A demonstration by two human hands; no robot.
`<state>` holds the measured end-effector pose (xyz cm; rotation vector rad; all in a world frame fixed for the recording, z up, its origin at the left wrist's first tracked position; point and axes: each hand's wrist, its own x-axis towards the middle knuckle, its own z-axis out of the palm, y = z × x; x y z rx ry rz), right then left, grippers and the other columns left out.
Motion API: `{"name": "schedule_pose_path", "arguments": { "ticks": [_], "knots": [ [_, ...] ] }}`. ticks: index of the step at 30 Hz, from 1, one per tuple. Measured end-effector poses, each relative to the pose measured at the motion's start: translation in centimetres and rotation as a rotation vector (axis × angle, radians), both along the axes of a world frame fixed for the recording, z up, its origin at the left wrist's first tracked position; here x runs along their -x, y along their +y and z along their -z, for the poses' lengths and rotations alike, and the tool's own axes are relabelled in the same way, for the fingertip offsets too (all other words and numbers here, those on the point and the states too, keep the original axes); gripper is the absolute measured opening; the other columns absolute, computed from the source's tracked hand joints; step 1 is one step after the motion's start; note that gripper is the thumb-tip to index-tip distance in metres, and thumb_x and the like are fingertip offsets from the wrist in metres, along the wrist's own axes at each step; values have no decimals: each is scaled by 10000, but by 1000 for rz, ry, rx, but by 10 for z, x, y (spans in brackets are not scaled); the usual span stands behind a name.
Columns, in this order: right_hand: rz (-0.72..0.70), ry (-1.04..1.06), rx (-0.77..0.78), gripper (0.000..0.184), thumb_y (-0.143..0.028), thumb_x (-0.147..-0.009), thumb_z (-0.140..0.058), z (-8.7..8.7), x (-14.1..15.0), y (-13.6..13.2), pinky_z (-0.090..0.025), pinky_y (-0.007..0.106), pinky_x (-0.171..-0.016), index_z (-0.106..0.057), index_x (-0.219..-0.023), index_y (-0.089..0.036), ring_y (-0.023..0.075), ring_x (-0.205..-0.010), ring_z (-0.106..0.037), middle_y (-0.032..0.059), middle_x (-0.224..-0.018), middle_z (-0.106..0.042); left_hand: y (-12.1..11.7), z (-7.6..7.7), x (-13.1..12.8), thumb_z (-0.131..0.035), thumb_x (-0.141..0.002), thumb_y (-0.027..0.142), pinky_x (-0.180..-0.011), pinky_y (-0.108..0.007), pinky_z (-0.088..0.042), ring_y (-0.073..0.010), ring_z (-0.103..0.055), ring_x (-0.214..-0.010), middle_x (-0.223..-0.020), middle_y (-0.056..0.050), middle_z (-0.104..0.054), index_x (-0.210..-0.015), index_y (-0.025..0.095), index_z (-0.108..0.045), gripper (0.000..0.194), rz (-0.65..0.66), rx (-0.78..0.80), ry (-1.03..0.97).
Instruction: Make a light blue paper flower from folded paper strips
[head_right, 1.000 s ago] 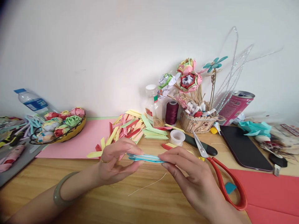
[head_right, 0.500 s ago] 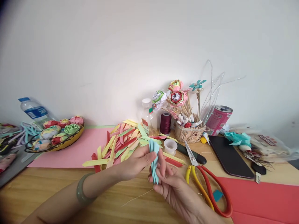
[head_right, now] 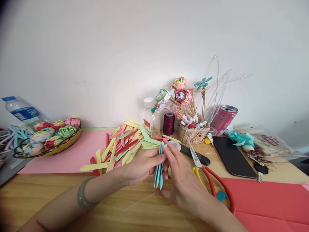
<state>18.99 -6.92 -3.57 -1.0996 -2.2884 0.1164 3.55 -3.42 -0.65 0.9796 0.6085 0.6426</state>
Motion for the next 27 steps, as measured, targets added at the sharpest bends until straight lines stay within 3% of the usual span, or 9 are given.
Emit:
{"name": "schedule_pose_path", "arguments": {
  "ticks": [5,10,15,22,27],
  "knots": [
    [16,26,14,914,-116,-648,-536,2,0,3,-416,439,-940,-41,-1414,-171,280,-1271,-339,182,-1381,-324,-2,0,-4,-630,-723,416,-536,-243,-410,-87,-528,-530,-631,24,-517,-775,130,-491,322,-7,24,6],
    [7,0,12,1007,-181,-633,-620,0,0,3,-384,452,-969,8,-1420,-152,304,-1325,-216,186,-1469,-104,-1,3,-5,-597,-771,347,-579,-248,-406,-78,-509,-553,-651,17,-520,-833,126,-511,246,-36,24,-11],
    [30,49,60,1005,-173,-615,-630,6,-2,4,-364,469,-987,-29,-1421,-188,292,-1296,-288,153,-1429,-244,0,10,-6,-579,-782,377,-575,-260,-403,-94,-509,-559,-637,9,-516,-829,118,-535,266,-36,21,28],
    [-25,51,90,989,-207,-675,-618,3,3,1,-374,487,-971,32,-1420,-188,303,-1346,-154,161,-1490,-40,0,9,-8,-603,-768,364,-606,-263,-407,-81,-482,-562,-641,25,-502,-829,126,-527,257,-87,34,17],
    [-26,69,98,903,-185,-721,-574,6,2,1,-335,456,-1015,-4,-1421,-195,260,-1350,-159,132,-1484,-97,1,9,-7,-602,-761,378,-604,-275,-409,-86,-490,-561,-659,21,-509,-849,130,-517,276,-82,40,46]
  ]
}}
